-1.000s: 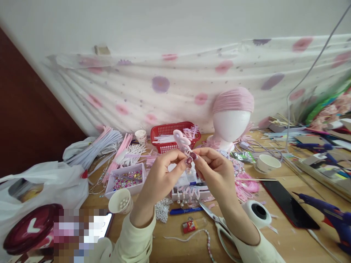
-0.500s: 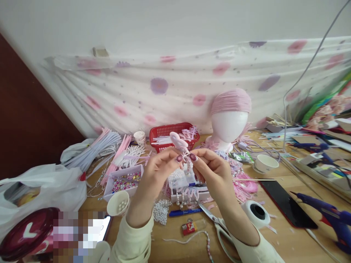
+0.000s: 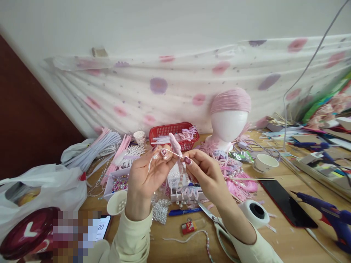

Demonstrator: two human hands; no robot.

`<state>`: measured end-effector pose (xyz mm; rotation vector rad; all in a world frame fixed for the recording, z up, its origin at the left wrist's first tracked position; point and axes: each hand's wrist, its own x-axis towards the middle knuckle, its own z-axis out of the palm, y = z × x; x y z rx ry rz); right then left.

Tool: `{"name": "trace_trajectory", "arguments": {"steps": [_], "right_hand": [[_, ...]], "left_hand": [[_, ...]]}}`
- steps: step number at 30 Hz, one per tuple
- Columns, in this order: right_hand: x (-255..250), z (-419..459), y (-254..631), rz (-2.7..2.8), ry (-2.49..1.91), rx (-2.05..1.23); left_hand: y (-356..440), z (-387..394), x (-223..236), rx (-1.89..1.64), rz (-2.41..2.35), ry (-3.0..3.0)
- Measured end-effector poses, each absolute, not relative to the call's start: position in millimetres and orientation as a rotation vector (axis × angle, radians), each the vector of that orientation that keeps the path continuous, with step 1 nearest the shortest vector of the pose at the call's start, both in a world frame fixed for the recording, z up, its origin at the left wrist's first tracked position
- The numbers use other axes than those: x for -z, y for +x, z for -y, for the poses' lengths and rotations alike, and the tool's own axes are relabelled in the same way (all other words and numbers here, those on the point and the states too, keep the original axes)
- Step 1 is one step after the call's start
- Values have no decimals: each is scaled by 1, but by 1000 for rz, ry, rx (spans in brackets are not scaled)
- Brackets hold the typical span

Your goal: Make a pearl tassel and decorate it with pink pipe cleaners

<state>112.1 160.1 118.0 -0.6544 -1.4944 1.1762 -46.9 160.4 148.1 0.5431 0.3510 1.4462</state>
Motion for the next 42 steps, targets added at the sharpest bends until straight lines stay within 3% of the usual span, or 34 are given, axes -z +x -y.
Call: {"name": "trace_trajectory", "arguments": {"steps": [10, 20, 25, 33, 37, 42], "right_hand": [[-122, -159, 110, 1555, -580, -1332], [-116, -155, 106, 1566, -605, -1250], [-122, -156, 110, 1630, -559, -1356], [-125, -128, 115, 1646, -703, -1260], [-111, -98, 116, 1612, -755, -1241], [-62, -57, 120, 1534, -855, -1244]], "left_hand": [[-45, -158, -143, -1513, -379, 669], [-35, -149, -157, -1499, -300, 296], [-35, -147, -158, -1506, -316, 378], [-17, -119, -156, -1522, -445, 601], [-5, -89, -149, -1590, -582, 386], [7, -49, -108, -1580, -674, 283]]}}
